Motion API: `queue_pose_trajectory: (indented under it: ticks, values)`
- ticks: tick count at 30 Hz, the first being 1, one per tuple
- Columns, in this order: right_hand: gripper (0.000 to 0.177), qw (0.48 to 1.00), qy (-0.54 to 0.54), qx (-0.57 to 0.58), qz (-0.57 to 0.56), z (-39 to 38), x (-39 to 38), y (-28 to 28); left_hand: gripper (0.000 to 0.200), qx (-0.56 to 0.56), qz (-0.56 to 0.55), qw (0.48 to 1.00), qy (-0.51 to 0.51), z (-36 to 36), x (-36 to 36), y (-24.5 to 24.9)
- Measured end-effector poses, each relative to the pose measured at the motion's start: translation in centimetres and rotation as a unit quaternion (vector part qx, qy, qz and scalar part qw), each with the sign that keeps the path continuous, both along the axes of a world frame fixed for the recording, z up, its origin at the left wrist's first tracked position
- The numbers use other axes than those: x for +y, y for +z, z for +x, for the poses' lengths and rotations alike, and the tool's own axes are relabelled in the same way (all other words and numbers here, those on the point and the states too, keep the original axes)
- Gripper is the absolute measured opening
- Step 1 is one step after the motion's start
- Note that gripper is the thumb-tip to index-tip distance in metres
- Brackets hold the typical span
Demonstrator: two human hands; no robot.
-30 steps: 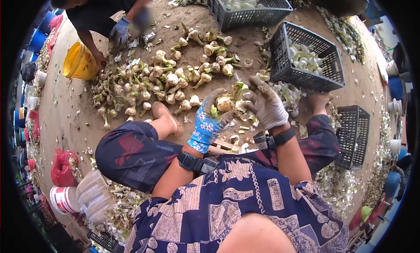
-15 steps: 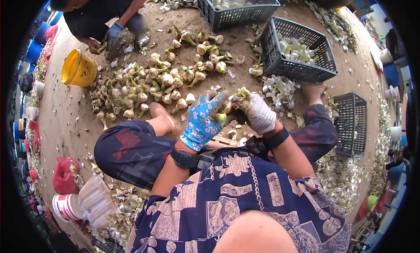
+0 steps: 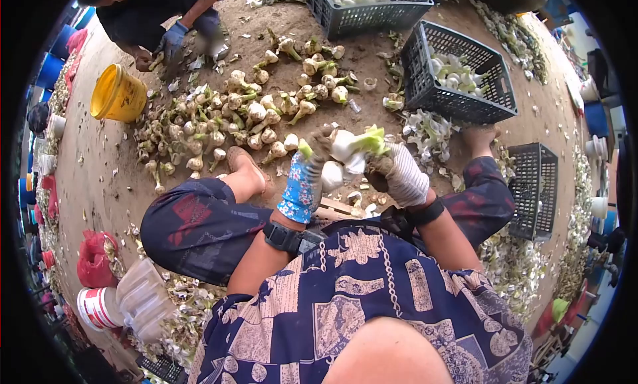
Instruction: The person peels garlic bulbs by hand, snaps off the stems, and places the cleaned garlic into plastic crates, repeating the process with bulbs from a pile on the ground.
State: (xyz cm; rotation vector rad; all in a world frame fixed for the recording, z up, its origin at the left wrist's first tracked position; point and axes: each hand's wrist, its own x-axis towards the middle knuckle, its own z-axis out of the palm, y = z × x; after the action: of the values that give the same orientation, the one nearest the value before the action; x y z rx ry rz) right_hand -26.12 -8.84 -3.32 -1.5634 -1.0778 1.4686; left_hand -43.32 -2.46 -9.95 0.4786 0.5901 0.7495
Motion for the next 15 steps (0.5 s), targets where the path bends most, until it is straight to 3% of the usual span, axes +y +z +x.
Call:
queue_pose_trajectory:
  ticks: [1, 2, 3, 4, 5, 6, 7, 8, 9, 11, 13, 14, 15]
  values:
    - [0.017, 0.996, -0.044, 0.081, 0.009, -1.1, -0.4, 0.2, 0.061, 0.001, 0.000, 1.000, -0.001, 0.2, 0.3, 0.0]
    - [0.018, 0.996, -0.039, 0.076, 0.001, -0.9, -0.5, 0.3, 0.060, 0.165, 0.208, 0.964, 0.012, 0.3, 0.4, 0.1]
    - [0.018, 0.997, -0.034, 0.072, -0.007, -0.7, -0.5, 0.3, 0.059, 0.319, 0.400, 0.859, 0.024, 0.2, 0.6, 0.2]
    - [0.018, 0.997, -0.034, 0.075, -0.005, -0.8, -0.3, 0.2, 0.061, 0.345, 0.489, 0.795, 0.098, 0.0, 0.8, 0.9]
    - [0.018, 0.995, -0.033, -0.063, 0.077, -1.0, 0.0, -0.2, 0.056, 0.364, 0.507, 0.777, 0.085, -0.4, 1.1, 2.2]
    - [0.018, 0.967, -0.030, -0.200, 0.156, -1.0, 0.1, -0.5, 0.053, 0.330, 0.478, 0.813, 0.037, -0.2, 1.1, 2.5]
    - [0.015, 0.919, 0.063, -0.356, 0.158, -0.9, 0.3, -0.8, 0.049, 0.295, 0.445, 0.845, -0.009, 0.1, 1.0, 2.6]
    - [0.014, 0.908, 0.094, -0.377, 0.158, -1.3, 0.1, -0.9, 0.038, 0.274, 0.484, 0.831, 0.011, 0.7, 0.5, 1.7]
    - [0.014, 0.896, 0.125, -0.397, 0.158, -1.8, 0.0, -0.8, 0.029, 0.244, 0.423, 0.873, -0.006, 0.9, 0.1, 1.5]
    - [0.009, 0.892, 0.110, -0.378, 0.222, 0.1, -0.7, -2.7, 0.023, 0.206, 0.290, 0.935, 0.018, 0.8, -0.2, 0.5]
    - [0.004, 0.890, 0.203, -0.311, 0.264, 2.3, -1.3, -1.6, 0.023, 0.058, 0.061, 0.996, -0.006, 0.1, 0.1, 0.4]
    - [0.012, 0.797, 0.016, -0.372, 0.476, 1.0, -1.3, -1.1, 0.025, 0.003, 0.003, 1.000, 0.022, 0.0, -0.4, 0.9]
    - [0.027, 0.812, 0.042, -0.344, 0.469, 1.5, -1.7, 1.1, 0.025, 0.005, 0.005, 1.000, 0.022, -0.1, -0.4, 1.1]
